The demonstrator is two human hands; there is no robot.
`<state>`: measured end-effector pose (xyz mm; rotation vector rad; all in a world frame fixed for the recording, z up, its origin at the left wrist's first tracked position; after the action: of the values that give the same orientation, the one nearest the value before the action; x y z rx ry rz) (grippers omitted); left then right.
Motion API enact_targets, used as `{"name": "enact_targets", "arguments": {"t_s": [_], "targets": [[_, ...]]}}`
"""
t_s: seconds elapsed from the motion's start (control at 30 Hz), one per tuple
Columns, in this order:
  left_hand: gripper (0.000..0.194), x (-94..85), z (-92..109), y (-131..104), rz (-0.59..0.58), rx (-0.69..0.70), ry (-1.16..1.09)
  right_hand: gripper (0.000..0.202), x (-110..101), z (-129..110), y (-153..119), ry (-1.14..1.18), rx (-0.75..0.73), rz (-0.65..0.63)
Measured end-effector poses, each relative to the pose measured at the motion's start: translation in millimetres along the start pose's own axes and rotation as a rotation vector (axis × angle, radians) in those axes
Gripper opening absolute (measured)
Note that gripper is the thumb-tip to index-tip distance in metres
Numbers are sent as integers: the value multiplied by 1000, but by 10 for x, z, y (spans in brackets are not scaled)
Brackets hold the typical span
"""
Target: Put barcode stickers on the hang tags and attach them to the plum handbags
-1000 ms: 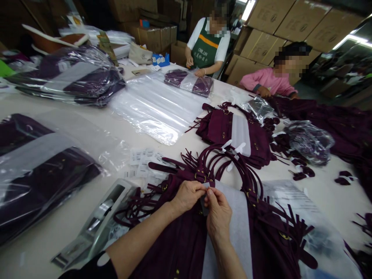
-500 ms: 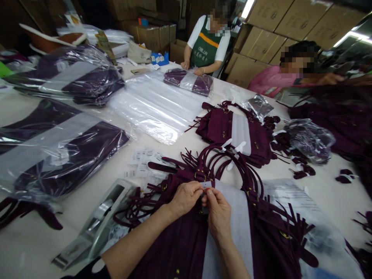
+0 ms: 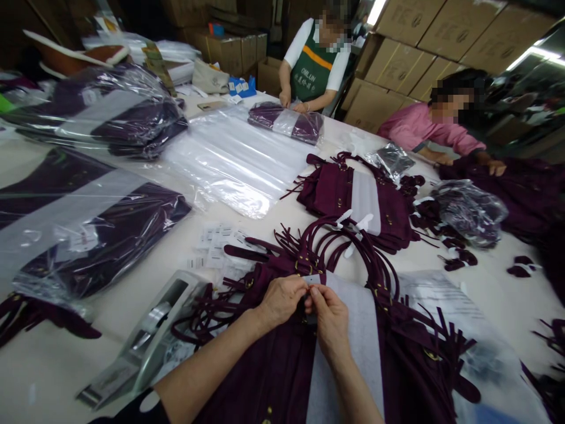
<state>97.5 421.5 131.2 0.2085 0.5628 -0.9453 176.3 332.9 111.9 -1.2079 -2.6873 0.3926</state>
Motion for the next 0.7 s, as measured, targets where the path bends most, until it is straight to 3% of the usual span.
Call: {"name": "enact_targets", "arguments": {"t_s": [0.27, 0.7], "targets": [[20, -15, -13, -4, -67, -2, 61, 24, 27, -31, 24, -46, 18, -48], [19, 94, -148, 3, -43, -53, 147, 21, 62, -1, 71, -191, -13, -52]]}}
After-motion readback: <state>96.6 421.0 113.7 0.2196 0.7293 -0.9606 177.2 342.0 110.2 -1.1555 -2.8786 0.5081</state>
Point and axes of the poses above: each hand's wrist, its own y-axis towards the middle knuckle, its own x-axis out of the palm, z = x × y, the point moved 6 cm from there along y, towards the middle knuckle, and after that the axes turned 3 degrees about y, right-handed, at the moved point
